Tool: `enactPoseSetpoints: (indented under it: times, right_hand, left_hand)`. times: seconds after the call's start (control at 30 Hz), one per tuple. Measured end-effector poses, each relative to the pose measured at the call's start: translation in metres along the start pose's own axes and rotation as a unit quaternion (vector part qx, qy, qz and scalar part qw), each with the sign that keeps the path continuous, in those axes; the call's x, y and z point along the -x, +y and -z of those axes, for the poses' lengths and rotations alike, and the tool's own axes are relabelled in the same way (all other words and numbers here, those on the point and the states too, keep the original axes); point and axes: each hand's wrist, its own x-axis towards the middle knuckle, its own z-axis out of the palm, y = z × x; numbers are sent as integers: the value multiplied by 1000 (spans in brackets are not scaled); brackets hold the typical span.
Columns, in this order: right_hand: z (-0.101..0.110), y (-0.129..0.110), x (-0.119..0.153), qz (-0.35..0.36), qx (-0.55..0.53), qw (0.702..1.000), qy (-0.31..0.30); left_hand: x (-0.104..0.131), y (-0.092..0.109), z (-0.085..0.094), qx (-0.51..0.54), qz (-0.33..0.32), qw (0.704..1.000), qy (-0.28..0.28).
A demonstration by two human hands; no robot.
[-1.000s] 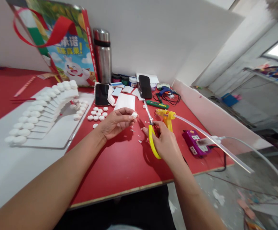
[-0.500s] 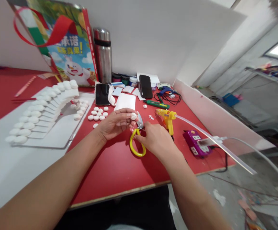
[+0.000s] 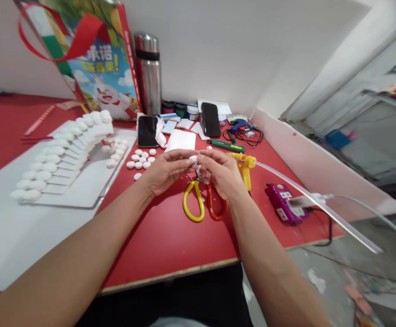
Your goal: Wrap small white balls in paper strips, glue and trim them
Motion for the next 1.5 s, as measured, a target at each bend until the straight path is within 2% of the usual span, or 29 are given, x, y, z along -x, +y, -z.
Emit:
enactPoseSetpoints:
  times: [0.2, 0.63, 0.73, 0.87, 1.03, 1.2, 1.5]
  right_hand:
    - [1, 2, 0, 17, 15, 1000, 1]
    - [2, 0, 1, 5, -13, 1000, -5]
    - [2, -1, 2, 9, -1, 1000, 0]
    - [2, -2, 1, 47, 89, 995, 10]
    - [1, -2, 2, 107, 176, 978, 37]
    - [1, 4, 2, 144, 258, 954, 54]
    - [-1, 3, 0, 104, 197, 974, 33]
  left_hand:
    - [-2, -5, 6, -17, -7, 1000, -19]
    - [-1, -3, 6, -14, -3, 999, -31]
    - [-1, -2, 5, -15, -7, 1000, -19]
    - [-2, -2, 6, -22, -5, 1000, -2]
    - [-3, -3, 5, -31, 0, 999, 8]
    - [-4, -4, 3, -16, 13, 999, 40]
    - [-5, -4, 4, -21, 47, 997, 54]
